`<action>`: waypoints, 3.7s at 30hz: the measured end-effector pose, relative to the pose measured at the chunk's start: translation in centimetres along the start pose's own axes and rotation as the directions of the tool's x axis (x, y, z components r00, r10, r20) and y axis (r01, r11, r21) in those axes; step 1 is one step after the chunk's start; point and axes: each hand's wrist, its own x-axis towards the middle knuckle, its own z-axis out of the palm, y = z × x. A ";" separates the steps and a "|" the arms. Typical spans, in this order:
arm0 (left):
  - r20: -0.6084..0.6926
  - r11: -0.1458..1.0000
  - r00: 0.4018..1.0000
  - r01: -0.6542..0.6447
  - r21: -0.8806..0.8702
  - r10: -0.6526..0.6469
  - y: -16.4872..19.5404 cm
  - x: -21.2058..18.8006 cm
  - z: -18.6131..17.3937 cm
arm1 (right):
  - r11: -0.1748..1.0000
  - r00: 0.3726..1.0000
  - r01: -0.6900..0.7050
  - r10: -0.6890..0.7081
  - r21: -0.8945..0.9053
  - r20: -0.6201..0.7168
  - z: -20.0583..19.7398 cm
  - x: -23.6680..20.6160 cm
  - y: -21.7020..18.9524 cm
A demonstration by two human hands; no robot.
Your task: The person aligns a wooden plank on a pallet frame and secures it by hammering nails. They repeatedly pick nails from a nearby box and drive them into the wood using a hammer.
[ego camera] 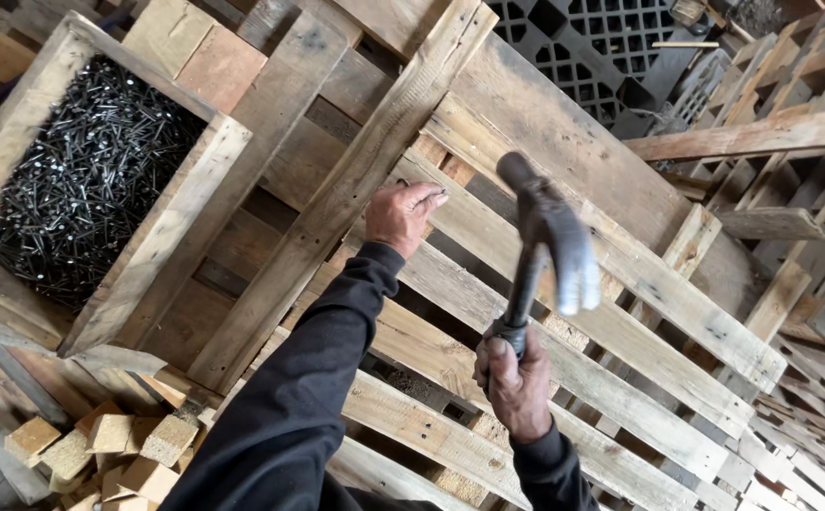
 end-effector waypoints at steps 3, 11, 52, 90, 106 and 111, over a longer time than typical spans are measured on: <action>0.063 0.998 0.997 0.046 0.030 -0.048 -0.1 0.2 -0.3 | 0.893 0.940 -0.342 0.325 -0.294 -0.108 0.3 1.1 0.3; -0.449 0.978 0.891 -0.037 -0.204 -0.060 -2.3 1.1 -1.4 | 0.702 0.761 0.647 -0.572 -0.297 0.306 2.1 3.9 -20.4; -0.447 0.830 0.813 0.078 -0.553 -0.373 -3.2 1.2 -2.1 | 0.924 0.918 0.377 -0.383 -0.069 -0.102 -7.7 3.7 -9.5; -0.189 0.940 0.960 0.142 -0.310 -0.207 -4.0 -3.4 -5.8 | 0.700 0.823 -0.544 0.553 -0.463 -0.130 3.0 -3.3 5.0; -0.135 0.956 0.987 0.047 -0.290 -0.090 -5.3 -3.5 -6.2 | 0.628 0.846 -0.496 0.506 -0.600 -0.170 6.6 1.8 -3.2; -0.193 0.933 0.959 0.135 -0.333 -0.208 -5.5 -4.2 -8.5 | 0.992 0.989 0.113 -0.107 -0.048 0.107 6.7 -0.2 -4.1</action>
